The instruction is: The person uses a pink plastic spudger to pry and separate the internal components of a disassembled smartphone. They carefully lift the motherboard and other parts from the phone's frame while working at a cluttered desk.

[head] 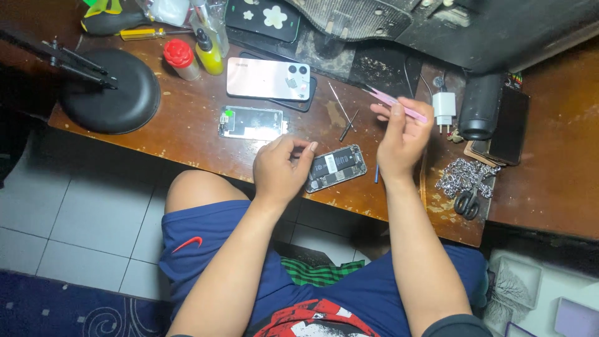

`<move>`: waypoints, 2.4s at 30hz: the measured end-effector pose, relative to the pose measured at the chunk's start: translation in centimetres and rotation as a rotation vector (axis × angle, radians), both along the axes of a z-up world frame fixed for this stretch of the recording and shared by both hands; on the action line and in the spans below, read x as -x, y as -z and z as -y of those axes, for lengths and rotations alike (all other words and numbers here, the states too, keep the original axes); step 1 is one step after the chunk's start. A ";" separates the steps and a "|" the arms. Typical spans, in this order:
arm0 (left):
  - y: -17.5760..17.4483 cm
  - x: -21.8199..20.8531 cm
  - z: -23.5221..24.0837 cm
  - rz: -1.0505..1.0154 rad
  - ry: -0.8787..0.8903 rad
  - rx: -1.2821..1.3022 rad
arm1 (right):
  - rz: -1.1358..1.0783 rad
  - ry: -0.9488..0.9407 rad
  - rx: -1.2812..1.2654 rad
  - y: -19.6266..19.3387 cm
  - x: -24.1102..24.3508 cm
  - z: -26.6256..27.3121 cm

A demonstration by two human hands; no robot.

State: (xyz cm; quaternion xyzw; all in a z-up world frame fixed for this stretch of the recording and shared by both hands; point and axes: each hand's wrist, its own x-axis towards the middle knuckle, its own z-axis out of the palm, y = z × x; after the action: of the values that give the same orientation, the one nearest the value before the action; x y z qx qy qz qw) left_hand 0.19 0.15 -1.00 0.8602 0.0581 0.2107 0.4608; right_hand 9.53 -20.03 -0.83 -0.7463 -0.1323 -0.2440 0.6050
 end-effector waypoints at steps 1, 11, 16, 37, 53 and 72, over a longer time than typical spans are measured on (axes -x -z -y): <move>0.2 0.1 0.2 0.005 0.008 -0.003 | 0.005 0.008 -0.003 0.3 0.9 1.4; 0.4 0.7 1.3 0.152 0.118 -0.267 | -0.074 0.057 0.011 4.1 7.6 7.2; 0.4 0.8 1.8 0.200 0.181 -0.363 | -0.063 0.109 0.209 3.0 7.9 7.3; 1.7 0.1 1.7 0.281 0.156 -0.467 | -0.112 0.090 0.007 3.4 7.7 7.8; 0.6 0.9 1.9 0.215 0.174 -0.460 | -0.148 0.083 0.004 3.5 7.9 7.6; -1.4 1.6 4.8 -0.346 0.191 -0.607 | 0.128 0.267 0.653 6.1 6.9 7.1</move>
State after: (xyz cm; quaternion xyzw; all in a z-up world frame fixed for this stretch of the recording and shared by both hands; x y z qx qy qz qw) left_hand -1.38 -4.66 0.45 0.9823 -0.0108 0.0255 0.1851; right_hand 2.59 -27.10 -6.92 -0.8942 -0.1425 -0.3119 0.2879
